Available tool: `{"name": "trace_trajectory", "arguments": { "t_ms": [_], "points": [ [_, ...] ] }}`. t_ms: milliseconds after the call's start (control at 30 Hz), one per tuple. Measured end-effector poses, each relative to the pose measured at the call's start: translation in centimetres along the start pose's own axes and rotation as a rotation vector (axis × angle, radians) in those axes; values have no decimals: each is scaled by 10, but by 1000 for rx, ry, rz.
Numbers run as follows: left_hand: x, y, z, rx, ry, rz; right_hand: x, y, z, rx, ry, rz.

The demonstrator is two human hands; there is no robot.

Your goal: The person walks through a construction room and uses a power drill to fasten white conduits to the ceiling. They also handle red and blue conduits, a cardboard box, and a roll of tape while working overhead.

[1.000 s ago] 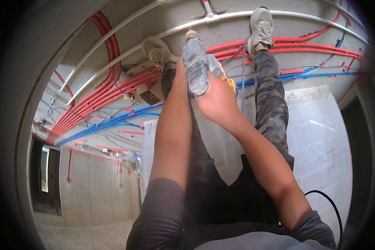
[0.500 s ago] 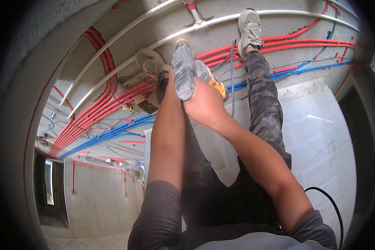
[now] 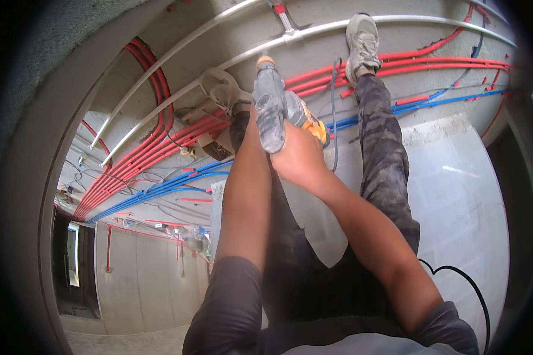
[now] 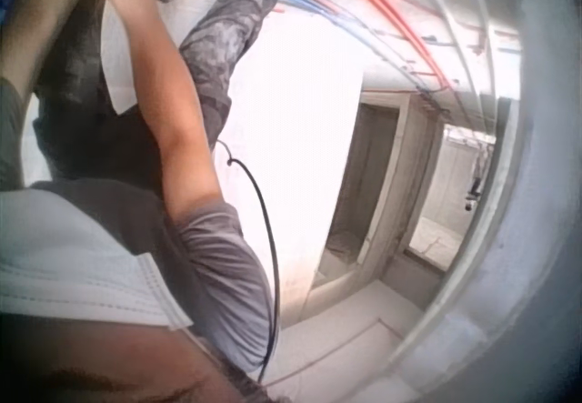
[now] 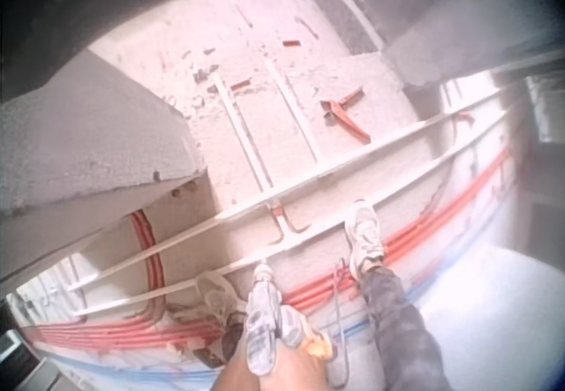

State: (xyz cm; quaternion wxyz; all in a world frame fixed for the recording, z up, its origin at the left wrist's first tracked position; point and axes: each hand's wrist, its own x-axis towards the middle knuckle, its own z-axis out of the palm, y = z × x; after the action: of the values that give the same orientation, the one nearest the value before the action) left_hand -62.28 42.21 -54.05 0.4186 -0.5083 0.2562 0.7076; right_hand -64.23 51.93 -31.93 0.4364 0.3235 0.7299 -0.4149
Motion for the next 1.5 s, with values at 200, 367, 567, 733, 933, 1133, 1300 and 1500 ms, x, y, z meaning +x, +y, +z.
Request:
{"name": "trace_trajectory", "arguments": {
  "t_ms": [200, 367, 567, 733, 933, 1133, 1300, 1500],
  "points": [
    [6, 6, 5, 7, -1, 19, 11, -1, -13, -7, -57, 32],
    [12, 5, 10, 15, 0, 25, 17, -3, -21, 26, -47, 68],
    [20, 3, 16, 21, -9, 29, 24, -2, -21, 23, -57, 60],
    [23, 4, 21, 26, -7, 36, 28, -3, -19, -15, -84, 68],
    [19, 2, 16, 28, 2, 42, 25, -1, -18, -6, -80, 75],
    [17, 0, 12, 23, 8, 35, 34, -3, -15, -28, -74, 75],
    [22, 2, 10, 18, 6, 46, 42, -5, -19, -49, -70, 62],
    [22, 1, 9, 27, 8, 47, 36, 0, -17, -10, -78, 87]
  ]
}}
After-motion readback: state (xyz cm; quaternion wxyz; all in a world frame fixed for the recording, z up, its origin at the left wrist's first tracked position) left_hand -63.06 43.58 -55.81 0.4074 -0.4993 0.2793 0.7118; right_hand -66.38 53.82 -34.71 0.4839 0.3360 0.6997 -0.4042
